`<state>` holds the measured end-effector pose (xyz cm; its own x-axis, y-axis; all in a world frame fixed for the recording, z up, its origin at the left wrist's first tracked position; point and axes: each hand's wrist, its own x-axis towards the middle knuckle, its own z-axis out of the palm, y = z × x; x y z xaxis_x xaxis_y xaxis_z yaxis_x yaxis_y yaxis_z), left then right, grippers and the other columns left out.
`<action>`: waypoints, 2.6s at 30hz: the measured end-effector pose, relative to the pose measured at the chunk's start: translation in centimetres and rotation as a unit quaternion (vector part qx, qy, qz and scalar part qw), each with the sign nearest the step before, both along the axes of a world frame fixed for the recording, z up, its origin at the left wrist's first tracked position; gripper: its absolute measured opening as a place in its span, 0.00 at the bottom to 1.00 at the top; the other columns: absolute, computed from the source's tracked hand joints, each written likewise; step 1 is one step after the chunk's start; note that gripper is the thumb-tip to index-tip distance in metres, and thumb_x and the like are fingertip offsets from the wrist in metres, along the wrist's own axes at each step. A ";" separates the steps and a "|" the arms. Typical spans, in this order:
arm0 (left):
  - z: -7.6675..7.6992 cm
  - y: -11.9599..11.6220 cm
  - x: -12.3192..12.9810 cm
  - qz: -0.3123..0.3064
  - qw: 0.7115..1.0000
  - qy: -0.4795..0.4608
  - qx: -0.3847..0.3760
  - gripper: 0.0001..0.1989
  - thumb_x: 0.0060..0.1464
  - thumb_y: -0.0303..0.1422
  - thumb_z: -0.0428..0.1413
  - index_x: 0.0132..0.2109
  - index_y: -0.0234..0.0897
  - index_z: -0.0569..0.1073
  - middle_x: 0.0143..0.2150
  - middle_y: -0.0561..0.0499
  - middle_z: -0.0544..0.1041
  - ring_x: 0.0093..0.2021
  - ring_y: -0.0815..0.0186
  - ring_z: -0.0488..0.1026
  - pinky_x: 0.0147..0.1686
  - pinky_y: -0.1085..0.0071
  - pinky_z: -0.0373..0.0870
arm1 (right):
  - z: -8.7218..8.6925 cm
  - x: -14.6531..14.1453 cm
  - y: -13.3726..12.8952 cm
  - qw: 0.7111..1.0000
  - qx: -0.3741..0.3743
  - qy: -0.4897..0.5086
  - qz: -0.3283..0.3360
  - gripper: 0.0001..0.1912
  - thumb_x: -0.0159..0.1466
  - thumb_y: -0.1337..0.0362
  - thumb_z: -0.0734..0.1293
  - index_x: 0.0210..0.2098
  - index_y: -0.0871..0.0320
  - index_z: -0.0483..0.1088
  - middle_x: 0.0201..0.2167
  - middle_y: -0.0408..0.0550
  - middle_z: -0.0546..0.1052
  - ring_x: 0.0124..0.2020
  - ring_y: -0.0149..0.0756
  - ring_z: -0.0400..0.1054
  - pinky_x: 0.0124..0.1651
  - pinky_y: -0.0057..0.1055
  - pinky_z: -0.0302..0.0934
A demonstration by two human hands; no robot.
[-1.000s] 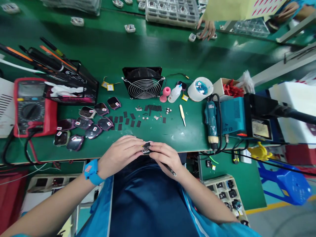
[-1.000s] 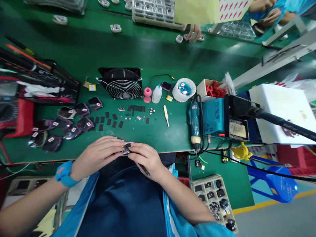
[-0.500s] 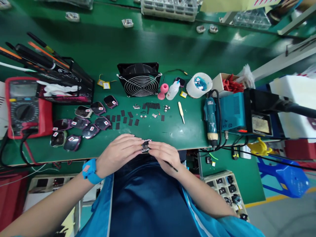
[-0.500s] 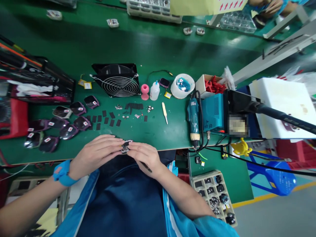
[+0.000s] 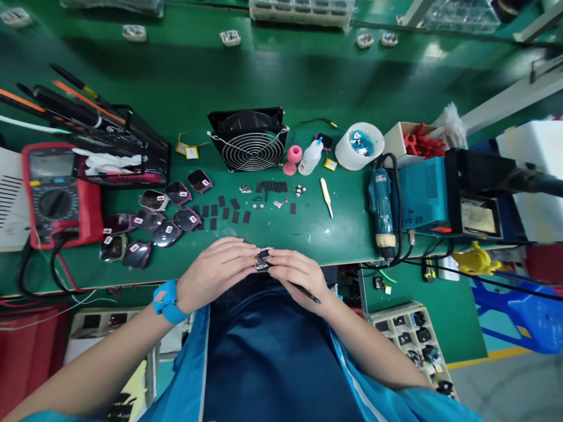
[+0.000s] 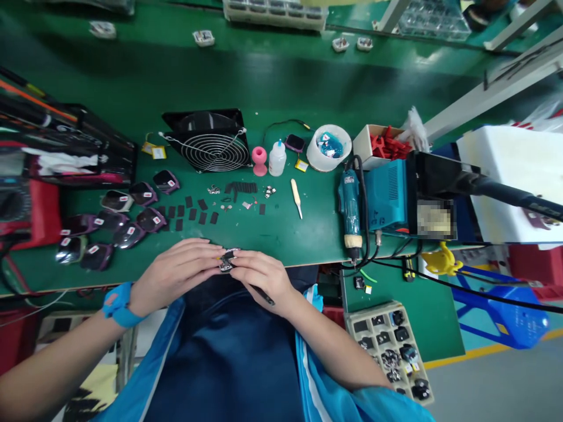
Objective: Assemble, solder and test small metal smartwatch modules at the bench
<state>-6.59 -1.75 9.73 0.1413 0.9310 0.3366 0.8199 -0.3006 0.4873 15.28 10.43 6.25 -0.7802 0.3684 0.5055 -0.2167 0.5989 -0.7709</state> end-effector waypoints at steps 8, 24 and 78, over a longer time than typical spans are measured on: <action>0.1 0.1 0.0 0.000 1.000 -0.007 0.000 0.07 0.68 0.31 0.57 0.50 0.40 0.78 0.50 0.50 0.84 0.52 0.66 0.81 0.58 0.62 0.76 | 0.4 -0.1 0.0 1.000 0.021 0.013 -0.004 0.12 0.70 0.73 0.67 0.51 0.58 0.76 0.49 0.57 0.83 0.58 0.45 0.76 0.58 0.46 0.76; 0.1 0.2 0.0 -0.007 1.000 0.017 0.021 0.06 0.69 0.32 0.57 0.50 0.39 0.77 0.49 0.50 0.84 0.51 0.65 0.81 0.58 0.63 0.75 | 0.3 -0.6 -0.4 0.998 -0.031 0.047 -0.040 0.12 0.70 0.74 0.67 0.50 0.61 0.79 0.47 0.57 0.84 0.55 0.43 0.79 0.58 0.40 0.76; 1.5 1.0 -0.9 0.131 0.990 0.008 -0.054 0.02 0.68 0.32 0.52 0.44 0.39 0.68 0.55 0.42 0.79 0.49 0.59 0.77 0.47 0.61 0.77 | 1.9 -6.7 3.5 0.955 -0.276 -0.035 -0.102 0.06 0.65 0.67 0.71 0.37 0.53 0.83 0.40 0.47 0.86 0.43 0.39 0.81 0.51 0.36 0.76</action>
<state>-7.53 -0.71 11.23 -0.1058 0.9668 0.2328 0.8708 -0.0230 0.4911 8.61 13.93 8.14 -0.6885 0.7117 0.1397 -0.0754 0.1213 -0.9897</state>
